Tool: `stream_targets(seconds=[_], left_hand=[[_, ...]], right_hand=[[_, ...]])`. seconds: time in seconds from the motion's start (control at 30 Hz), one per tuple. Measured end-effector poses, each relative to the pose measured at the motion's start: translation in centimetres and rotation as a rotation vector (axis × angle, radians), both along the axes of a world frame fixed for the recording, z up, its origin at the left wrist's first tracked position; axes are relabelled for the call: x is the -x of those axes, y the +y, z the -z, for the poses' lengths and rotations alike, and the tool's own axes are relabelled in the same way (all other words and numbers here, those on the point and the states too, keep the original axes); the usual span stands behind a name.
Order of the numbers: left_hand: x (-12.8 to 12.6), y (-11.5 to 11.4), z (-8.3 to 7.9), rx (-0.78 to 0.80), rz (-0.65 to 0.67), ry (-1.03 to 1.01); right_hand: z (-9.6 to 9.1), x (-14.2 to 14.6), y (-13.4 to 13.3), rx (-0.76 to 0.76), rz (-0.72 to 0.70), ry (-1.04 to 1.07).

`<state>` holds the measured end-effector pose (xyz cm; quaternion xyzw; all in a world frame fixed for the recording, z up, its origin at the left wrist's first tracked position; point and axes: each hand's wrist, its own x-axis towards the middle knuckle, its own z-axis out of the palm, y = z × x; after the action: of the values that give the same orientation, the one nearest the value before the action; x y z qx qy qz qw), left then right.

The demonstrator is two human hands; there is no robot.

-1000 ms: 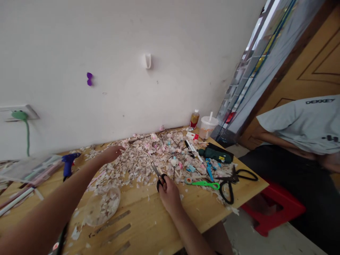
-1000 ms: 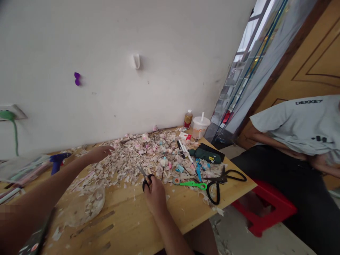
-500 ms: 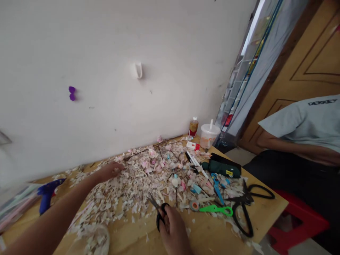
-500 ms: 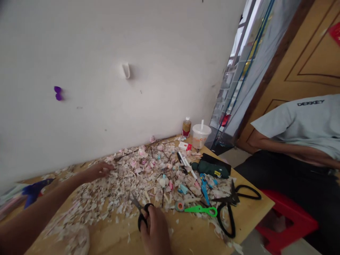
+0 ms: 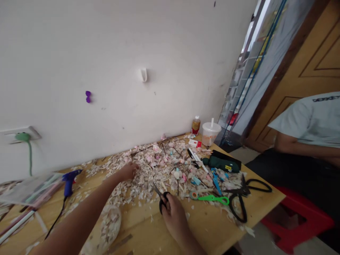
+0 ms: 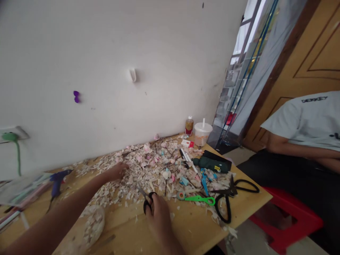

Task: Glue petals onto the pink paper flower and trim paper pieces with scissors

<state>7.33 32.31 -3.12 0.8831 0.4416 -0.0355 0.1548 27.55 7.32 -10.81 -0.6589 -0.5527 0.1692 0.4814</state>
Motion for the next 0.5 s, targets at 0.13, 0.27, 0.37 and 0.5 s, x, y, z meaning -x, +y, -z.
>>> stream_targets(seconds=[0.13, 0.27, 0.37, 0.5], left_hand=[[0.3, -0.4, -2.2, 0.003, -0.008, -0.018], [0.9, -0.8, -5.4, -0.076, -0.027, -0.112], [0.6, -1.9, -5.8, -0.057, -0.025, -0.120], [-1.5, -4.0, -3.1, -0.005, -0.034, -0.049]], right_hand=[[-0.8, -0.1, 0.1, 0.000, 0.018, 0.046], [-1.2, -0.1, 0.2, -0.020, 0.016, 0.105], [-1.6, -0.2, 0.1, -0.021, 0.020, 0.100], [-2.2, -0.2, 0.1, -0.019, 0.030, 0.085]])
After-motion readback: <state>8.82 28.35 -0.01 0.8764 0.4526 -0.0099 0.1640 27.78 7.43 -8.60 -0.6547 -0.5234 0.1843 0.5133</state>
